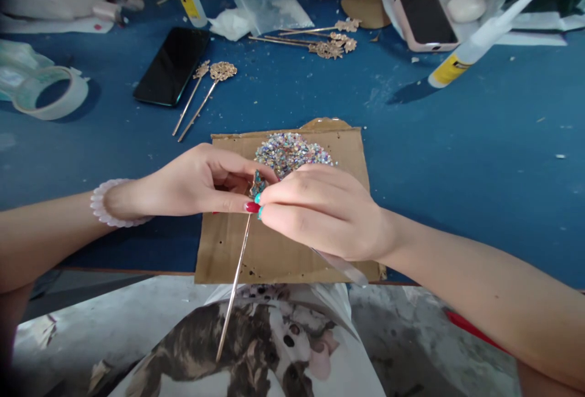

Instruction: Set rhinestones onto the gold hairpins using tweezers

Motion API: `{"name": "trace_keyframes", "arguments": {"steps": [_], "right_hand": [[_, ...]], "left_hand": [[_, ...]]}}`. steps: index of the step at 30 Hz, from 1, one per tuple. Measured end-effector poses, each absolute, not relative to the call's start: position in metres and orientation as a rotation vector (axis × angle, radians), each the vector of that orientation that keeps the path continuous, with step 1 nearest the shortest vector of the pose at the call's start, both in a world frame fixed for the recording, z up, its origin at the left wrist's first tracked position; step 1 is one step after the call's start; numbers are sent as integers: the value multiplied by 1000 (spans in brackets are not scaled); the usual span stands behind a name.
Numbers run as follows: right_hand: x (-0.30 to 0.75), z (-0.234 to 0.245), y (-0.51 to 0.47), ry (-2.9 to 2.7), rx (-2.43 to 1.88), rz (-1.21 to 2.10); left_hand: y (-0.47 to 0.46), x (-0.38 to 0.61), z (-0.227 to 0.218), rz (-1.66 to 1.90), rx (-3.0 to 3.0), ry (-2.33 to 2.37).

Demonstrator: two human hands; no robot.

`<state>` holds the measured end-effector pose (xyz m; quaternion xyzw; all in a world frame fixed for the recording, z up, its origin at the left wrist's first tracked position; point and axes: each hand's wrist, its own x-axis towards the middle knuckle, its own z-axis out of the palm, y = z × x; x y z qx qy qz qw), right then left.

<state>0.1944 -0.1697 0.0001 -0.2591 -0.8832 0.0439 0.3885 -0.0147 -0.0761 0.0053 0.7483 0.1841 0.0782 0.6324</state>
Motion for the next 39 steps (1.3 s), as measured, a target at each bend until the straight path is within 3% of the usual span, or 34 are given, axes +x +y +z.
{"name": "trace_keyframes", "arguments": {"steps": [39], "right_hand": [[193, 0, -172, -2210, -722, 81]], "left_hand": [[-75, -15, 3, 148, 1684, 367]]}}
